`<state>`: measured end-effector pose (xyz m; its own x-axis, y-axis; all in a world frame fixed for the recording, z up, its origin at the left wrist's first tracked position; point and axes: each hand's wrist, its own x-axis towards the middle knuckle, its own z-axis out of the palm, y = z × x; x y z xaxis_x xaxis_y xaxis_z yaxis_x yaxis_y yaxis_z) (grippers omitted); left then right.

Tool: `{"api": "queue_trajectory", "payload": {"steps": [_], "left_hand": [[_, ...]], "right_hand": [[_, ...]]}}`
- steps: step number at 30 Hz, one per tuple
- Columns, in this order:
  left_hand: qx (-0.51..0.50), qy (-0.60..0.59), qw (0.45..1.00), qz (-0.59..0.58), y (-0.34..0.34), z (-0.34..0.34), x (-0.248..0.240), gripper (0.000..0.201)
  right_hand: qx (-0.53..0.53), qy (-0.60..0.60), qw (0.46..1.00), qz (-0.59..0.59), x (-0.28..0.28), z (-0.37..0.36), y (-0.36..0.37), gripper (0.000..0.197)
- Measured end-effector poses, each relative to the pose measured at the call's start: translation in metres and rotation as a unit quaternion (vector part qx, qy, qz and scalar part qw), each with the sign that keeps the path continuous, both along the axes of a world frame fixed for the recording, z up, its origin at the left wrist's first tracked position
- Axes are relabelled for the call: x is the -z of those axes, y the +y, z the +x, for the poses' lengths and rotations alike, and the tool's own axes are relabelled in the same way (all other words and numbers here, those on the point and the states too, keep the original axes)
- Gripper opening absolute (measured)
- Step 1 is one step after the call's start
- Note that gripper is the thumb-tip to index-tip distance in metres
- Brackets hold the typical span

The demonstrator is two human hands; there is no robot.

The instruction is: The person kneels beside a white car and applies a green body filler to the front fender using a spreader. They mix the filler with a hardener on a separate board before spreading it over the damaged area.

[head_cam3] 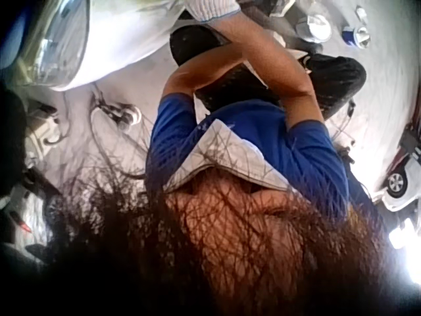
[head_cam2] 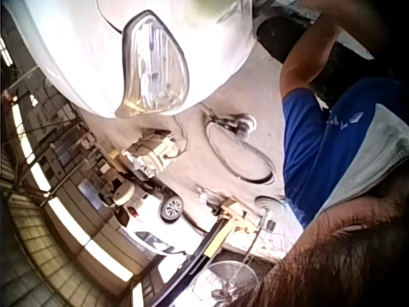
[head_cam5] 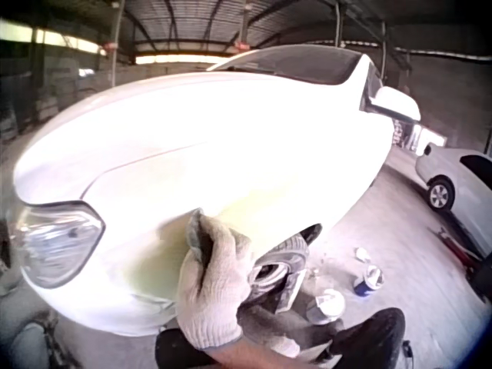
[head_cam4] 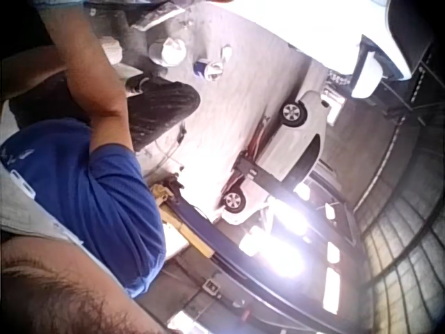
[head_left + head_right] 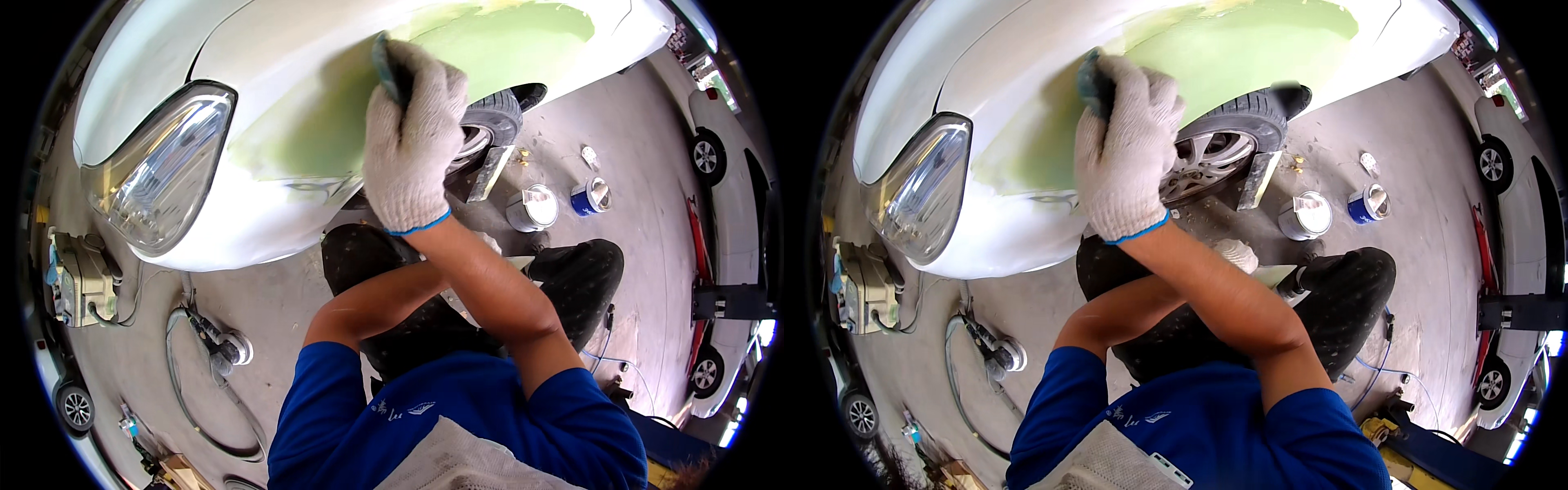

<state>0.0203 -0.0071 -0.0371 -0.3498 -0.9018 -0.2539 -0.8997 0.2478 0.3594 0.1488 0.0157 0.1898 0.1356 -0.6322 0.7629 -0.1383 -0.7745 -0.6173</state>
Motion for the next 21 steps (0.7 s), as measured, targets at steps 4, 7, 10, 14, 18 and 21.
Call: {"api": "queue_trajectory", "payload": {"steps": [4,7,10,14,18,21], "left_hand": [[0.017,-0.026,0.998,0.046,0.006,0.010,-0.024,0.026],[0.022,-0.038,0.997,0.069,0.008,0.015,-0.041,0.027],[0.028,-0.037,0.996,0.082,0.006,0.015,-0.054,0.028],[0.016,-0.029,0.998,0.048,0.001,0.014,-0.029,0.026],[0.014,-0.021,0.999,0.048,-0.005,0.011,-0.024,0.026],[0.028,-0.026,0.999,0.031,-0.014,0.007,-0.024,0.026]], "right_hand": [[-0.037,0.035,0.999,0.013,0.006,0.002,0.025,0.043],[-0.064,0.068,0.995,0.020,0.013,0.003,0.038,0.051],[-0.082,0.089,0.992,0.013,0.022,0.000,0.050,0.061],[-0.120,0.101,0.987,0.019,0.033,0.003,0.068,0.067],[-0.153,0.125,0.980,0.008,0.040,0.001,0.079,0.067],[-0.178,0.157,0.971,-0.009,0.038,-0.009,0.074,0.060]]}}
